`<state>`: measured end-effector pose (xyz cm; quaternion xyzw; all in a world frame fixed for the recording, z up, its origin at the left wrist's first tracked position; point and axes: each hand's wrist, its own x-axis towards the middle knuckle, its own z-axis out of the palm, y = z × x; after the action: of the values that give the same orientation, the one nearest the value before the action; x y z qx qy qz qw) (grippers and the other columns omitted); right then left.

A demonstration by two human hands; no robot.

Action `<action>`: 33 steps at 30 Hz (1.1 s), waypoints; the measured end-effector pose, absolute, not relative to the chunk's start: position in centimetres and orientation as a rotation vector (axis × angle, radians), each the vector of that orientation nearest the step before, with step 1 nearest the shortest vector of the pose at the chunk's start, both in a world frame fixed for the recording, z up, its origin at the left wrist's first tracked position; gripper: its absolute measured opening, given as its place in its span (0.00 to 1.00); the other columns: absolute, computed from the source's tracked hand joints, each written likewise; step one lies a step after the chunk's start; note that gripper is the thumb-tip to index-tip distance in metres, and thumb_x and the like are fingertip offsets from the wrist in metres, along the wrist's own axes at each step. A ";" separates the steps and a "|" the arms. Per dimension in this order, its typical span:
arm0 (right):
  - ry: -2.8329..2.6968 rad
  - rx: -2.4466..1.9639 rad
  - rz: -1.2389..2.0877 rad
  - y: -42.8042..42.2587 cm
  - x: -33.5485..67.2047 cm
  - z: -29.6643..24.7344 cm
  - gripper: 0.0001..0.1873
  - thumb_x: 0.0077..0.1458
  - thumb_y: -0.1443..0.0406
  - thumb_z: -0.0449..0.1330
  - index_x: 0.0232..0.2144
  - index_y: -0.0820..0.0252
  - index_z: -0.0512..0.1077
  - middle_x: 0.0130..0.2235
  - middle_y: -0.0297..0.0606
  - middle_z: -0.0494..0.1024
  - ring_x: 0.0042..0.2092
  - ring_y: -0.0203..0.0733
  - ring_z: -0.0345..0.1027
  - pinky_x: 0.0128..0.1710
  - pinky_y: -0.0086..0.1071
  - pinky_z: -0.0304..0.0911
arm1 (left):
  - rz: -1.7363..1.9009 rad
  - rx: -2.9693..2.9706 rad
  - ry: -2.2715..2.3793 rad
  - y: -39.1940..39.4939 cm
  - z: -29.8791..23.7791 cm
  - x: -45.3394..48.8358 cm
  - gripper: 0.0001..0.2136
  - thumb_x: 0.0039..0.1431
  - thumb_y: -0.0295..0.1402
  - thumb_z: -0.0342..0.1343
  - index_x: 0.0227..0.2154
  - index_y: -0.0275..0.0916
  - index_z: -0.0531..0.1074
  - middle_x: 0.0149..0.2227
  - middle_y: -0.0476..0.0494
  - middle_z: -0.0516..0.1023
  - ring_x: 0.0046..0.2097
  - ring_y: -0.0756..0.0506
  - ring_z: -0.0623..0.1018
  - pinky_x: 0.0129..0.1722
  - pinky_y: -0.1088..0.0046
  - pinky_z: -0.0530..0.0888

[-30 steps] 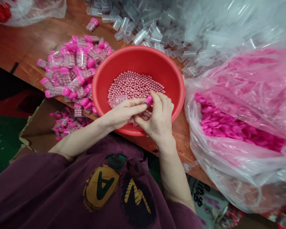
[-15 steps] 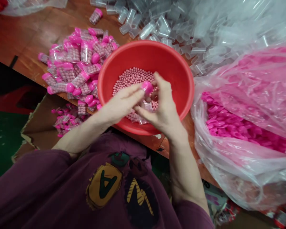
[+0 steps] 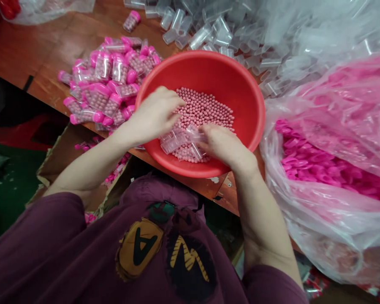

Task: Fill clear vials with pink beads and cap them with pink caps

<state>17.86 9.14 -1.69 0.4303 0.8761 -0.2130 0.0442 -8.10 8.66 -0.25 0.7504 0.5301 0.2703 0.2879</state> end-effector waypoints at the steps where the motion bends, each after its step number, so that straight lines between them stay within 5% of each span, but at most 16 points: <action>1: 2.693 1.314 -0.630 8.8 17.9 -1.6 0.16 0.66 0.60 0.63 0.52 0.59 0.81 0.45 0.48 0.85 0.42 0.53 0.79 0.45 0.44 0.73 | 0.614 2.020 1.328 9.2 -0.5 -6.5 0.07 0.64 0.26 0.60 0.39 0.38 0.83 0.43 0.35 0.82 0.59 0.31 0.77 0.67 0.49 0.68; 7: 2.789 1.160 -0.696 5.5 18.6 -0.5 0.30 0.68 0.60 0.63 0.70 0.58 0.74 0.57 0.53 0.83 0.52 0.57 0.82 0.54 0.50 0.79 | 0.221 1.976 1.245 13.3 -3.6 -1.5 0.12 0.38 0.14 0.66 0.23 0.38 0.79 0.29 0.40 0.76 0.52 0.30 0.80 0.59 0.55 0.72; 10: 2.870 1.173 -0.848 4.2 19.4 0.1 0.27 0.72 0.56 0.60 0.68 0.59 0.76 0.60 0.54 0.83 0.58 0.60 0.81 0.61 0.56 0.79 | 0.183 1.969 1.318 13.9 -4.4 -1.3 0.13 0.35 0.13 0.65 0.20 0.39 0.76 0.28 0.40 0.76 0.50 0.30 0.81 0.58 0.55 0.72; 15: 2.960 1.742 -0.734 4.7 20.2 -0.6 0.20 0.70 0.64 0.59 0.59 0.59 0.81 0.53 0.53 0.86 0.53 0.59 0.84 0.59 0.56 0.80 | 0.400 1.774 1.155 14.0 -3.9 -2.6 0.13 0.33 0.14 0.65 0.17 0.40 0.76 0.19 0.51 0.67 0.42 0.37 0.79 0.52 0.61 0.73; 20: 2.930 2.086 -1.128 5.7 19.9 -1.6 0.16 0.67 0.62 0.64 0.55 0.56 0.82 0.48 0.46 0.89 0.48 0.54 0.84 0.55 0.53 0.81 | 0.520 1.571 0.952 12.2 -0.1 -2.8 0.11 0.44 0.24 0.74 0.33 0.34 0.84 0.28 0.48 0.78 0.36 0.47 0.76 0.45 0.66 0.74; 23: 2.677 2.256 -1.928 6.1 20.4 -1.7 0.16 0.63 0.55 0.70 0.50 0.54 0.83 0.40 0.39 0.88 0.39 0.46 0.82 0.46 0.45 0.82 | 0.730 1.313 0.855 9.9 1.6 -2.2 0.25 0.46 0.31 0.78 0.49 0.33 0.83 0.38 0.46 0.82 0.38 0.49 0.78 0.44 0.68 0.76; 27: 2.115 1.939 -2.821 6.5 20.4 -1.3 0.27 0.54 0.45 0.79 0.47 0.55 0.84 0.35 0.35 0.85 0.32 0.41 0.78 0.40 0.40 0.81 | 0.811 1.210 0.757 8.4 1.4 -1.2 0.27 0.51 0.43 0.79 0.51 0.36 0.82 0.42 0.42 0.84 0.40 0.47 0.82 0.42 0.69 0.77; 30: 2.155 2.011 -2.847 6.4 19.8 -1.0 0.30 0.54 0.42 0.79 0.52 0.51 0.84 0.40 0.35 0.87 0.35 0.41 0.80 0.42 0.41 0.82 | 0.872 1.491 0.859 10.0 0.6 -1.3 0.20 0.61 0.42 0.73 0.51 0.35 0.83 0.49 0.38 0.85 0.43 0.46 0.83 0.46 0.67 0.78; 33: 2.665 2.498 -2.246 5.9 20.4 -0.9 0.28 0.57 0.43 0.78 0.55 0.44 0.82 0.48 0.34 0.88 0.39 0.42 0.82 0.48 0.44 0.82 | 0.632 2.100 1.137 12.7 -0.2 -2.3 0.13 0.65 0.30 0.66 0.51 0.31 0.84 0.50 0.33 0.84 0.48 0.41 0.83 0.53 0.63 0.77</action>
<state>20.40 5.86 -0.88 0.4895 0.5222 -0.4402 -0.5422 -2.26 12.71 -0.16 0.8028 0.4344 0.2416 0.3293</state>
